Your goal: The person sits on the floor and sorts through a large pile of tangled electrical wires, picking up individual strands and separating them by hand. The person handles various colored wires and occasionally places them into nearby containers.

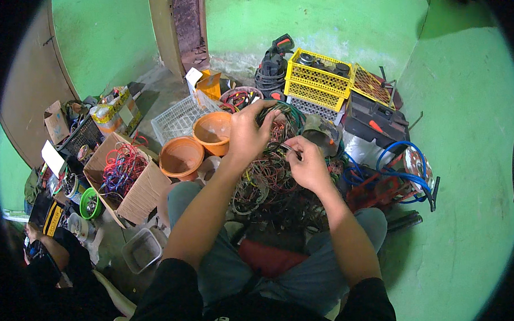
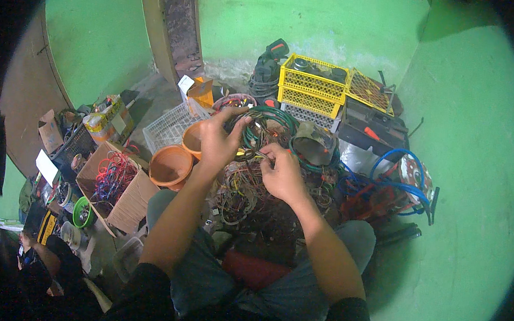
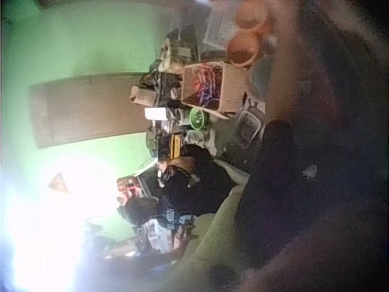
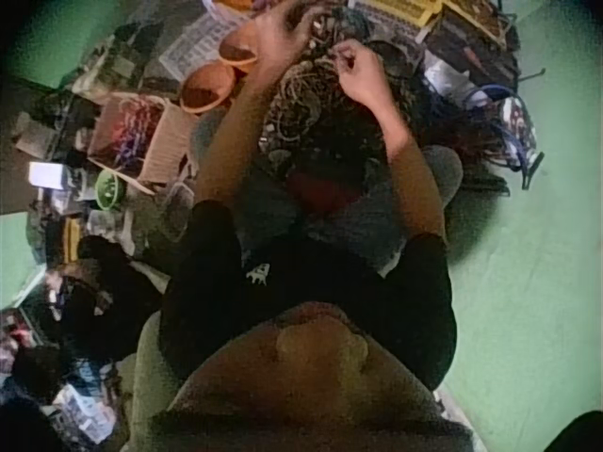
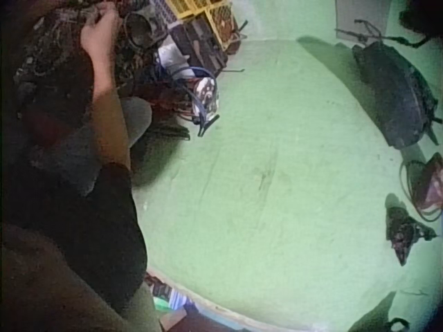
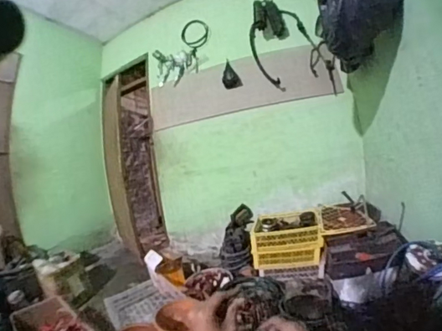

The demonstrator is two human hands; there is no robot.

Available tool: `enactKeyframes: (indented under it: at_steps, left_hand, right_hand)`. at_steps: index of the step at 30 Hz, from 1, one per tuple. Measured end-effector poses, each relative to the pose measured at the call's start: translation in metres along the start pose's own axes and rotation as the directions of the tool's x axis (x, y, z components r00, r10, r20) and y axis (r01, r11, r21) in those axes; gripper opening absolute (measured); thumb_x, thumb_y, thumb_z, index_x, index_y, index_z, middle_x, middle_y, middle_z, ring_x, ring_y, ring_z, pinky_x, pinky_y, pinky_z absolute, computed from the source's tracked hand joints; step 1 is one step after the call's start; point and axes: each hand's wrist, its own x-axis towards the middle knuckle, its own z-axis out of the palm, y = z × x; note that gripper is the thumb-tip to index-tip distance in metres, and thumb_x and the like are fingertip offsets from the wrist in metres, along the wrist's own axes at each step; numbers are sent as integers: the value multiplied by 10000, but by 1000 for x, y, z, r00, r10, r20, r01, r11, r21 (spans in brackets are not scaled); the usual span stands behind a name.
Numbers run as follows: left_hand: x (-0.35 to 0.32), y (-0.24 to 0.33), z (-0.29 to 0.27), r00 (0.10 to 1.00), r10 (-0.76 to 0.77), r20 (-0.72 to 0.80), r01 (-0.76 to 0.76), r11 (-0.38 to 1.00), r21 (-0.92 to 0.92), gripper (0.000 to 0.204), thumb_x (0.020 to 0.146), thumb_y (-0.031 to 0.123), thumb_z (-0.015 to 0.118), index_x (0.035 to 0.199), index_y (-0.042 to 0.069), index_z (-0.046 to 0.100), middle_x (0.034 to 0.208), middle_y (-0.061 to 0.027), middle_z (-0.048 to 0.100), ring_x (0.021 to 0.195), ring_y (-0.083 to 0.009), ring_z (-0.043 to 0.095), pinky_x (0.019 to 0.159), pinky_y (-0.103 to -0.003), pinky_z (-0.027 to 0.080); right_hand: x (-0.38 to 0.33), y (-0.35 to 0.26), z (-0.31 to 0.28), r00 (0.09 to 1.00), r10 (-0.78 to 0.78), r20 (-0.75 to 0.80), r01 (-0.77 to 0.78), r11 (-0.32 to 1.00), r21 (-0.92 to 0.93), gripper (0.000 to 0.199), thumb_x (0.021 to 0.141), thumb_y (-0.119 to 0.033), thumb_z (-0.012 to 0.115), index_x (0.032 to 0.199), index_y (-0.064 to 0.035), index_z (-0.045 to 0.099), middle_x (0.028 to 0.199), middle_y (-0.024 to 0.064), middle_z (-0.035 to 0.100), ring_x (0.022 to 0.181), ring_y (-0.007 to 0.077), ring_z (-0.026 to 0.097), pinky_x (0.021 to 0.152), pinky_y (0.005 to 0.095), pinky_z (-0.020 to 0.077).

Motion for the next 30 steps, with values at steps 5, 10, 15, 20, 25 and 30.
enactKeyframes:
  at_steps: [5, 10, 15, 20, 25, 30]
  left_hand:
    - [8, -9, -14, 996, -90, 4, 90, 995, 51, 214, 831, 124, 714, 1017, 20, 703, 958, -174, 713, 877, -262, 710, 767, -328, 530]
    - [18, -16, -24, 978, -202, -55, 197, 977, -75, 168, 850, 93, 682, 976, -16, 702, 886, -159, 717, 795, -226, 694, 738, -313, 517]
    - [22, -23, -27, 933, -342, -115, 325, 934, -147, 201, 872, 119, 682, 986, -46, 700, 840, -130, 710, 764, -134, 634, 722, -280, 494]
    - [22, -33, -25, 933, -317, -169, 294, 944, -150, 216, 862, 142, 696, 992, -31, 702, 829, -130, 710, 759, -140, 644, 712, -285, 498]
    - [15, -22, -17, 970, -169, -176, 178, 983, 38, 200, 853, 135, 692, 977, -22, 698, 889, -175, 711, 798, -246, 704, 731, -315, 522]
    - [4, -9, -6, 992, -19, -126, 24, 999, 44, 198, 839, 84, 692, 1012, -10, 690, 948, -168, 712, 848, -275, 707, 777, -338, 526]
  right_hand:
    - [-3, -24, -24, 988, -92, 121, 90, 996, 23, 185, 915, -162, 620, 970, 1, 689, 713, 161, 648, 575, 210, 577, 580, 344, 456]
    - [-2, -34, -73, 967, 59, 246, -130, 950, 284, 195, 954, -137, 575, 1007, -14, 716, 581, 15, 514, 555, 82, 459, 541, 275, 387]
    - [0, -21, -95, 994, -35, 101, -22, 853, 522, 305, 980, -215, 524, 990, 36, 698, 592, -34, 489, 561, 61, 429, 553, 231, 348]
    - [2, -17, -100, 986, -1, 167, -112, 740, 663, 275, 965, -209, 558, 948, 43, 668, 588, -22, 496, 553, 80, 442, 538, 248, 358]
    - [1, -14, -83, 987, 77, 144, -80, 997, 17, 152, 912, -119, 628, 1015, -9, 640, 800, 112, 682, 719, 170, 634, 699, 317, 499]
    - [-6, -7, -47, 950, -131, 284, 183, 970, -163, 413, 836, -1, 647, 1232, -60, 545, 878, 120, 603, 807, 233, 646, 727, 346, 510]
